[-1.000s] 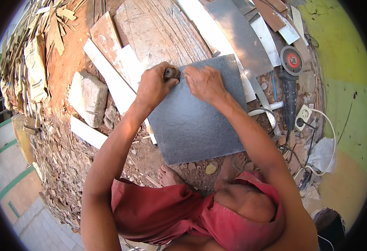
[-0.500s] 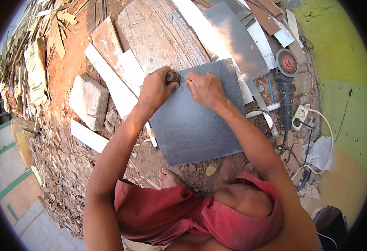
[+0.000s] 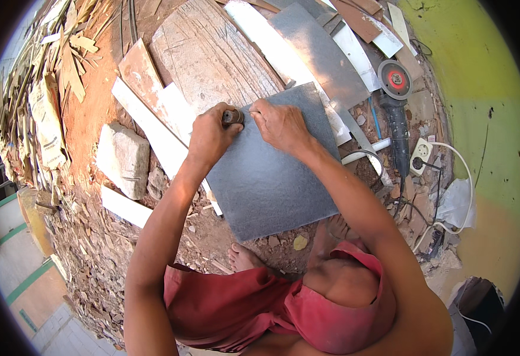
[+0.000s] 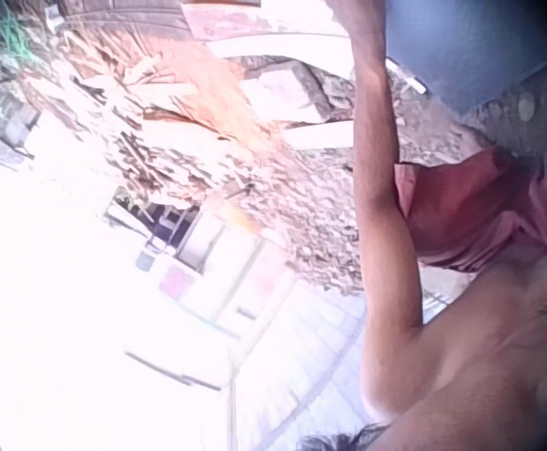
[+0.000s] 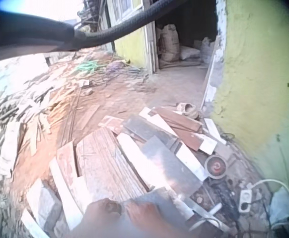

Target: The person uses a handheld grinding tool to smooth the edges of a dark gray tile, then switches to a brown patterned tile and continues grinding its edges. The person handles the tiles by hand and uses a power grinder to remove material from the edges.

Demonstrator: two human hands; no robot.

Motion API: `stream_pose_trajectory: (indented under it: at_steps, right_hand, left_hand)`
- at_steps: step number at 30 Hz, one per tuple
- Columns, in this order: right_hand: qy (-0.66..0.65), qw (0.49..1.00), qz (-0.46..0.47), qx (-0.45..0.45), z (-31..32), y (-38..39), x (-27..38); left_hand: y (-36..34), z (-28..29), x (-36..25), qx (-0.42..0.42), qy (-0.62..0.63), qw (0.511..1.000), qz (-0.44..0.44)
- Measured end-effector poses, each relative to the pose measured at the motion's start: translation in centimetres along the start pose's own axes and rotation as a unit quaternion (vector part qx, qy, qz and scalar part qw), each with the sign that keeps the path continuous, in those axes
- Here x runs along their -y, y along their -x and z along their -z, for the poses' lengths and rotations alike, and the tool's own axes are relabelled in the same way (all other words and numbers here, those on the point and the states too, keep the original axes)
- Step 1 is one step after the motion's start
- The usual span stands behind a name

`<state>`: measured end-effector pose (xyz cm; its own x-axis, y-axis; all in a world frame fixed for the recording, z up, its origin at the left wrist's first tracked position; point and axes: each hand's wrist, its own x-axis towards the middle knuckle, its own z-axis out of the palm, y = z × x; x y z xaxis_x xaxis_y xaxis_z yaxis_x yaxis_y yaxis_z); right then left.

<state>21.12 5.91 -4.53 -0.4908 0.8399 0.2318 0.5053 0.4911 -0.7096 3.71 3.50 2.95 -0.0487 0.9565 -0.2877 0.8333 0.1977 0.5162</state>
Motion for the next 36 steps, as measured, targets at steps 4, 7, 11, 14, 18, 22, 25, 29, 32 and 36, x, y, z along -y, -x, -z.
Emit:
stream_pose_trajectory:
  at_steps: [4, 7, 11, 14, 18, 22, 25, 29, 32, 36]
  right_hand:
    - [0.003, 1.000, -0.008, 0.010, 0.0, -0.5, 0.2]
    - [0.023, 0.999, -0.015, 0.039, -0.2, -1.7, 0.8]
    - [0.026, 0.999, 0.011, 0.031, -0.2, -1.5, 0.3]
    - [0.013, 0.999, -0.005, 0.040, 0.2, -0.4, 0.3]
    - [0.008, 0.999, -0.016, 0.039, -0.2, -1.1, 0.2]
    - [0.021, 0.999, -0.004, 0.027, -0.2, -0.6, 0.4]
    - [0.024, 0.998, -0.005, 0.053, 0.3, 0.1, 0.4]
    - [0.024, 0.999, 0.006, 0.039, 0.3, 0.8, 0.5]
    - [-0.003, 0.998, -0.010, 0.057, 0.7, 0.4, 0.5]
    - [0.008, 0.994, -0.003, 0.113, 0.9, -0.5, 0.8]
  left_hand:
    - [-0.1, -0.3, 0.5, -0.003, 0.002, 1.000, -0.011]
    - [-0.1, -0.3, 0.6, -0.002, 0.008, 1.000, -0.007]
    - [-0.2, -0.5, 1.0, -0.007, 0.011, 1.000, -0.022]
    - [-0.1, -0.5, 0.7, -0.011, 0.012, 1.000, -0.020]
    - [0.0, -0.4, 0.8, -0.018, -0.006, 0.999, -0.034]
    - [-0.2, -0.2, 0.4, -0.004, 0.001, 1.000, -0.019]
    - [-0.1, -0.2, 0.3, -0.004, 0.001, 1.000, -0.020]
    - [-0.5, -0.1, 0.6, 0.009, -0.044, 0.999, -0.030]
    - [-1.0, 0.0, 0.6, 0.021, -0.076, 0.996, -0.041]
    - [-0.8, 0.1, -0.3, 0.042, -0.081, 0.995, -0.029]
